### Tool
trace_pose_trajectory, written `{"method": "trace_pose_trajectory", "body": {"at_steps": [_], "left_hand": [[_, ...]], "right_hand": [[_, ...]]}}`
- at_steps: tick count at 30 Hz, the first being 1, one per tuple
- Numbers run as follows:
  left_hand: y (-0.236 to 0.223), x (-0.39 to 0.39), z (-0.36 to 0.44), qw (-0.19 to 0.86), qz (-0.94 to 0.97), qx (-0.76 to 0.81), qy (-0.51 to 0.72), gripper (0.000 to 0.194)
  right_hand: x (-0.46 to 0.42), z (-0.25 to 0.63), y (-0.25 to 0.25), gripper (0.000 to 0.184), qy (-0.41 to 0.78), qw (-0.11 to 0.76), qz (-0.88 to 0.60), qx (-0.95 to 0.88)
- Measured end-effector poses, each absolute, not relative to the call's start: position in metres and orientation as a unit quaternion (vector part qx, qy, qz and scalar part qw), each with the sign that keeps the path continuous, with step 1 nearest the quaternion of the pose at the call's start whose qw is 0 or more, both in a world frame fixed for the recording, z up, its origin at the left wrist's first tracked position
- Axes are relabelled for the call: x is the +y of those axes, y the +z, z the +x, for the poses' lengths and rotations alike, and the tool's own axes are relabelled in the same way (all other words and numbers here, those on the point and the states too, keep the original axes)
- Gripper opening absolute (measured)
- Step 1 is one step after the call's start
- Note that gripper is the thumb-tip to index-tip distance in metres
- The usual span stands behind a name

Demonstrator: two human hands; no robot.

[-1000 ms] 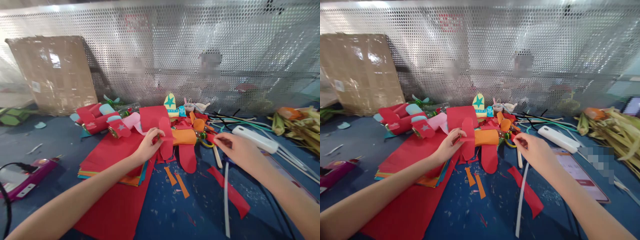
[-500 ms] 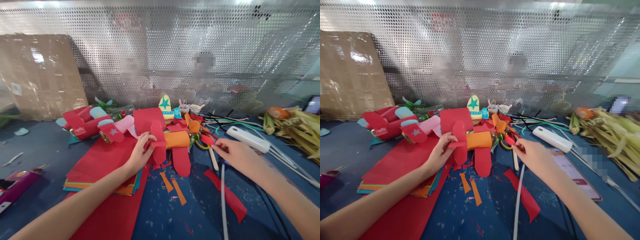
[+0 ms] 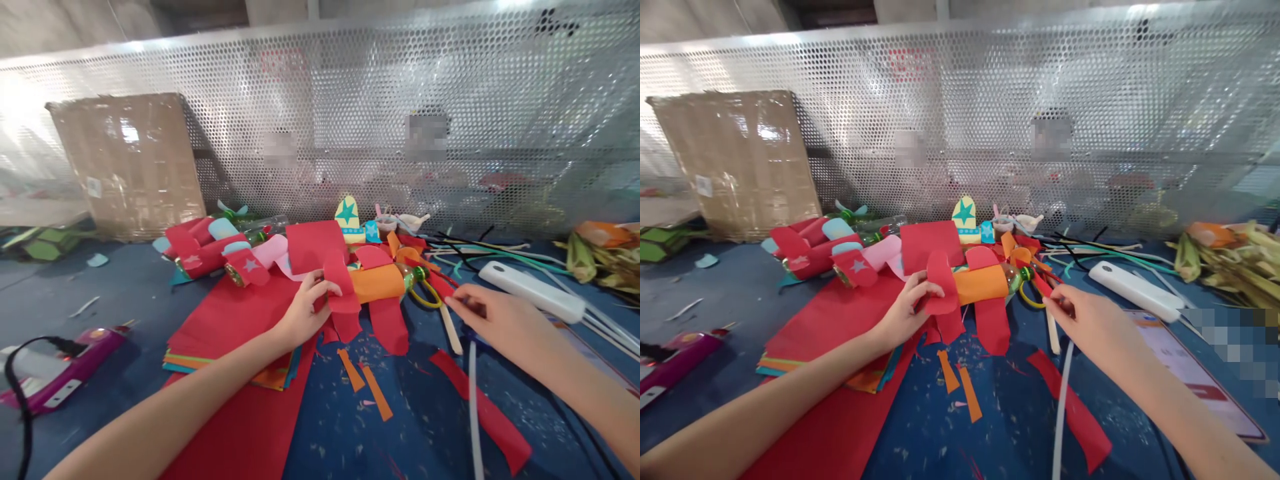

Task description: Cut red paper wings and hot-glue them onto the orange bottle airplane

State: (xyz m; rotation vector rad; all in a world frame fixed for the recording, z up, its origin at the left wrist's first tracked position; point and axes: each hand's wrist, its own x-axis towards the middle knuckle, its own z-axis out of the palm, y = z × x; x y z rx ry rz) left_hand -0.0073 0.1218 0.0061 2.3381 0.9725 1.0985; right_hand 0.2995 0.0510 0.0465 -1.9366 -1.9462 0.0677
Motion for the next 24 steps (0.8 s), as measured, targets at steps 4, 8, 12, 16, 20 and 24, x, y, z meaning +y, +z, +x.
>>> {"method": "trace_pose_trajectory", "body": {"at_steps": [4, 8, 12, 16, 20, 24], "left_hand": [[0.0066, 0.1215, -0.0072, 0.188, 0.831, 0.347, 0.392, 0.022], [0.0055, 0.1227, -0.0088, 0.185, 0.822, 0.360, 0.401, 0.017], [0.0009, 0.1278, -0.0098, 0.181, 0.804, 0.380, 0.419, 0.009], [-0.0022, 0.1304, -0.0093, 0.181, 0.798, 0.384, 0.427, 0.010], [0.0020, 0.1256, -0.0086, 0.186, 0.808, 0.375, 0.413, 0.013], [0.0046, 0.1230, -0.0077, 0.194, 0.815, 0.364, 0.408, 0.019]], "right_hand": [[0.0502, 0.3000, 0.0453, 0.020, 0.024, 0.180, -0.701, -0.690], [0.0502, 0.2997, 0.0440, 0.025, 0.035, 0.138, -0.698, -0.702], [0.0510, 0.2991, 0.0424, 0.026, 0.044, 0.109, -0.706, -0.698], [0.0514, 0.2970, 0.0430, 0.025, 0.056, 0.088, -0.712, -0.694], [0.0516, 0.2932, 0.0451, 0.025, 0.057, 0.069, -0.718, -0.690], [0.0513, 0.2916, 0.0463, 0.024, 0.050, 0.058, -0.721, -0.688]]}}
